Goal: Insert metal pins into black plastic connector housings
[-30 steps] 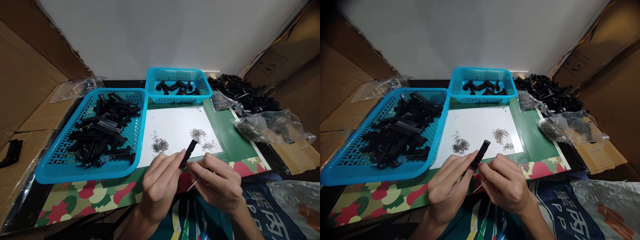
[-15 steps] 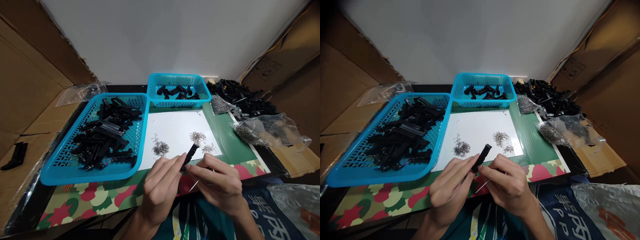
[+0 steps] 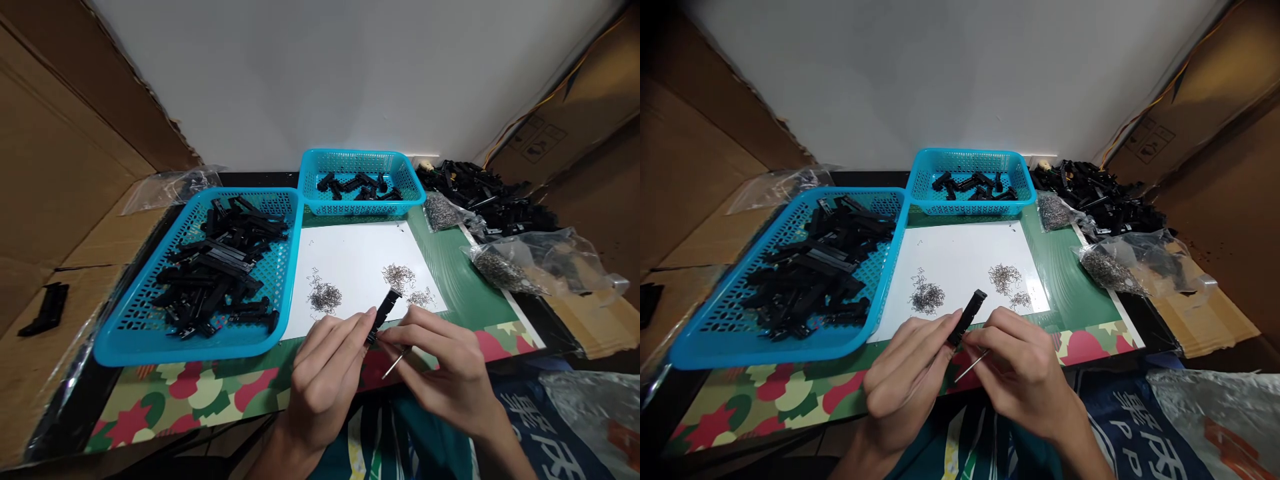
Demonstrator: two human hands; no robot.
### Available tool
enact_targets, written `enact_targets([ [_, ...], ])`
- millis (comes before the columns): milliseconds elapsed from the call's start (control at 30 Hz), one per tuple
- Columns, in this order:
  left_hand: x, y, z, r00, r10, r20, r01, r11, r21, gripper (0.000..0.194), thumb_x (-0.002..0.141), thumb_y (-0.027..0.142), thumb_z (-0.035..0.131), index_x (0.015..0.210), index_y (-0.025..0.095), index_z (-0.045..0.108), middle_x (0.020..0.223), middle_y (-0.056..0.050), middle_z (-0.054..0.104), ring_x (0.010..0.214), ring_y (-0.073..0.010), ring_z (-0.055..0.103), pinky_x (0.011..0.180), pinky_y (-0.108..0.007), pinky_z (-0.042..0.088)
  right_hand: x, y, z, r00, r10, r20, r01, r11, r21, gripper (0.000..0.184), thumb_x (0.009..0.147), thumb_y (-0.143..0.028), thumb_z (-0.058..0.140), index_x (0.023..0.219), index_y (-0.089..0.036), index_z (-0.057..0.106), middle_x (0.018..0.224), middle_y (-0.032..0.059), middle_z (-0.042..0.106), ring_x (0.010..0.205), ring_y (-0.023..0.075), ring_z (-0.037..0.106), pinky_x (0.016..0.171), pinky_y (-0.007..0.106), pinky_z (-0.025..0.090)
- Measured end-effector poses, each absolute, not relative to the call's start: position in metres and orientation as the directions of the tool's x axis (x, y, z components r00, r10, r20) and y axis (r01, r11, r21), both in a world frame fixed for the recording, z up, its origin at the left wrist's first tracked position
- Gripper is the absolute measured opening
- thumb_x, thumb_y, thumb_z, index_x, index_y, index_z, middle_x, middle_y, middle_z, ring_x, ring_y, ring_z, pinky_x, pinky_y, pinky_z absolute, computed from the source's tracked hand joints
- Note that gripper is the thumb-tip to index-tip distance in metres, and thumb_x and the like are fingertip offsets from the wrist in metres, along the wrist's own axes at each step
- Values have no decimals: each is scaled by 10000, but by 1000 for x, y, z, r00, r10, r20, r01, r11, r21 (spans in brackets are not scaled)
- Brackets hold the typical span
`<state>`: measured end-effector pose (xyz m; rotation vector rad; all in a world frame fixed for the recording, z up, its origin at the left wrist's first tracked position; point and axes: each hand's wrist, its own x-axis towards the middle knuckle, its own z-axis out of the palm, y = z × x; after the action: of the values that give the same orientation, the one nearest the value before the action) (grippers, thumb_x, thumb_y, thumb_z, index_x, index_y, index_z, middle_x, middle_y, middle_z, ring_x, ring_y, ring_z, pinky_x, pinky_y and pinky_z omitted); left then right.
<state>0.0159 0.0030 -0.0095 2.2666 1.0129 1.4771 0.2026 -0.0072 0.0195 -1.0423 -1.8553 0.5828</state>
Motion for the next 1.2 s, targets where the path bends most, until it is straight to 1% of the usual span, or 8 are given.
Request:
enact_targets([
  [367, 16, 2, -7, 221, 671, 707, 398, -724, 563, 558, 888, -155, 673, 1389, 90, 676, 1149, -124, 793, 1011, -216, 708, 806, -371, 610, 200, -7, 22, -212, 832, 513, 354, 555, -753, 204, 929, -22, 666, 1035, -138, 796, 771, 36, 647, 636, 136, 583, 546, 269, 467],
  [500, 15, 5, -8, 202, 676, 709, 391, -719, 575, 575, 883, -154, 673, 1386, 124, 687, 1134, -108, 800, 1019, -224, 720, 827, -385, 616, 196, -6, 19, -175, 834, 523, 340, 550, -763, 181, 943, -45, 661, 1010, -138, 802, 752, 30, 643, 624, 130, 578, 525, 262, 439],
  [633, 14, 9, -9, 235, 668, 706, 402, -728, 555, 567, 912, -125, 651, 1402, 157, 677, 1166, -111, 802, 1056, -236, 735, 852, -394, 631, 196, -4, 12, -202, 806, 557, 416, 585, -696, 223, 957, -25, 615, 1032, -136, 793, 754, 26, 618, 649, 138, 563, 544, 270, 439],
  [733, 14, 11, -10, 274, 682, 678, 446, -714, 539, 524, 944, -88, 629, 1401, 165, 674, 1208, -119, 799, 1081, -245, 749, 881, -402, 640, 198, -2, 8, -240, 789, 566, 484, 602, -635, 209, 989, -32, 601, 1008, -130, 784, 742, 24, 588, 656, 142, 538, 554, 273, 435],
  [867, 15, 11, -11, 271, 727, 631, 509, -664, 547, 480, 969, -44, 609, 1384, 184, 685, 1187, -97, 809, 1060, -242, 763, 882, -395, 651, 201, 2, 7, -283, 813, 508, 511, 576, -637, 205, 1019, -61, 594, 1048, -168, 766, 797, 29, 629, 686, 143, 575, 593, 260, 487],
  [967, 15, 11, -13, 263, 749, 608, 540, -636, 551, 441, 973, -30, 616, 1360, 167, 696, 1166, -93, 811, 1032, -236, 757, 865, -388, 646, 204, 4, 8, -317, 838, 445, 533, 545, -647, 203, 1024, -86, 603, 1120, -184, 753, 859, 38, 658, 733, 153, 611, 643, 266, 525],
  [1100, 15, 12, -14, 307, 767, 564, 558, -625, 546, 387, 991, 22, 647, 1353, 149, 693, 1103, -83, 812, 954, -237, 730, 800, -385, 632, 209, 4, 10, -330, 867, 373, 558, 498, -664, 182, 1034, -116, 613, 1128, -174, 756, 882, 44, 659, 768, 164, 626, 669, 280, 518],
  [1200, 16, 14, -15, 345, 787, 511, 555, -610, 566, 386, 996, 38, 647, 1363, 151, 687, 1083, -74, 804, 927, -234, 685, 748, -360, 631, 213, 4, 9, -304, 890, 341, 517, 455, -725, 192, 1030, -111, 608, 1101, -180, 773, 864, 31, 657, 732, 150, 626, 645, 270, 494],
])
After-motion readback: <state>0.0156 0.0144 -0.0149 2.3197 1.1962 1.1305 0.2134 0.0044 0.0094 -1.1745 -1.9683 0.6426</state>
